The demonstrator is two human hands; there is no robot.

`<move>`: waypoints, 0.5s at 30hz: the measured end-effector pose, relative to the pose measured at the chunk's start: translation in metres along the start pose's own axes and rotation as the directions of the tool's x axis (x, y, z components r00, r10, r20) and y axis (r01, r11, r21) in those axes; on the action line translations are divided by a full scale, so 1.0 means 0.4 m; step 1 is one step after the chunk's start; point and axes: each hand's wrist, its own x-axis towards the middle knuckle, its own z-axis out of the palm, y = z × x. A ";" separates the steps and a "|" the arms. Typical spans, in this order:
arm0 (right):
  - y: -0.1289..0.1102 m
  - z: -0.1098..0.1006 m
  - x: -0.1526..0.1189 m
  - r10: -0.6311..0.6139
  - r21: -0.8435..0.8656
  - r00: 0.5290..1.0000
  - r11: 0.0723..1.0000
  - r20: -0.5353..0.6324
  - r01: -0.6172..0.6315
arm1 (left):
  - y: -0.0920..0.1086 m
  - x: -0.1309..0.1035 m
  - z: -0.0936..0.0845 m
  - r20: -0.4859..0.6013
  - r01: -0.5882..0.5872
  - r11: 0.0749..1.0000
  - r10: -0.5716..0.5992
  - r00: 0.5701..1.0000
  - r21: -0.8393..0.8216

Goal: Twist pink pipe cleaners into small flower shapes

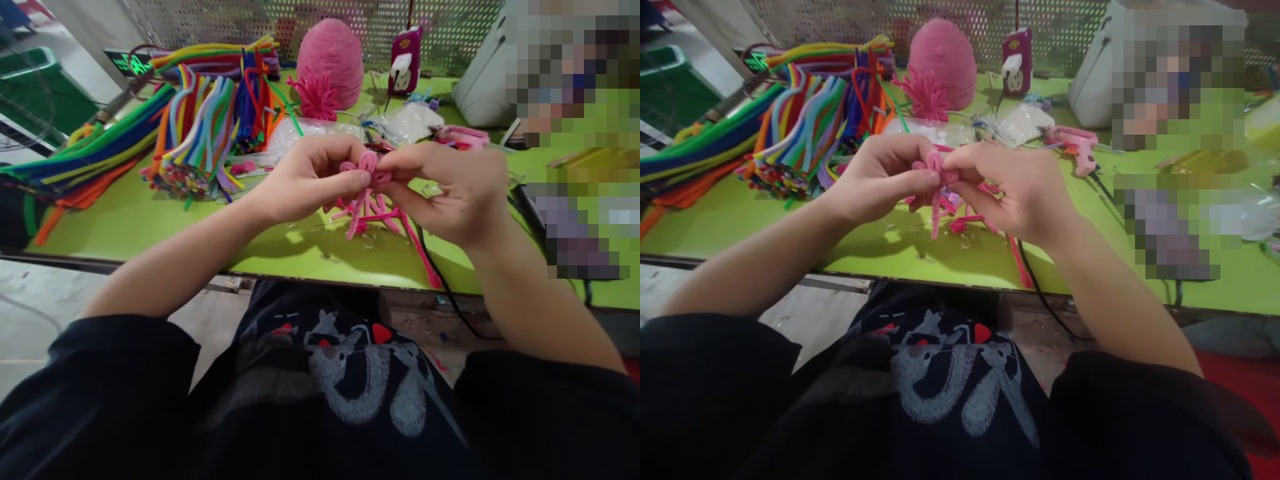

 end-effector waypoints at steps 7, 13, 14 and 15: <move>0.011 0.025 -0.015 -0.166 0.000 0.977 0.986 -0.134 0.168 | 0.003 -0.002 0.003 0.010 0.032 0.999 -0.031 0.999 -0.030; 0.007 0.040 -0.021 -0.116 0.001 0.976 0.993 -0.183 0.118 | 0.003 -0.005 0.008 -0.009 0.004 0.999 -0.004 1.000 -0.054; 0.005 0.041 -0.023 -0.111 0.000 0.976 0.994 -0.185 0.113 | 0.002 -0.005 0.008 -0.012 0.003 0.999 -0.004 1.000 -0.051; 0.004 0.043 -0.024 -0.113 0.000 0.975 0.993 -0.192 0.115 | 0.002 -0.005 0.009 -0.014 -0.005 0.999 0.004 1.000 -0.054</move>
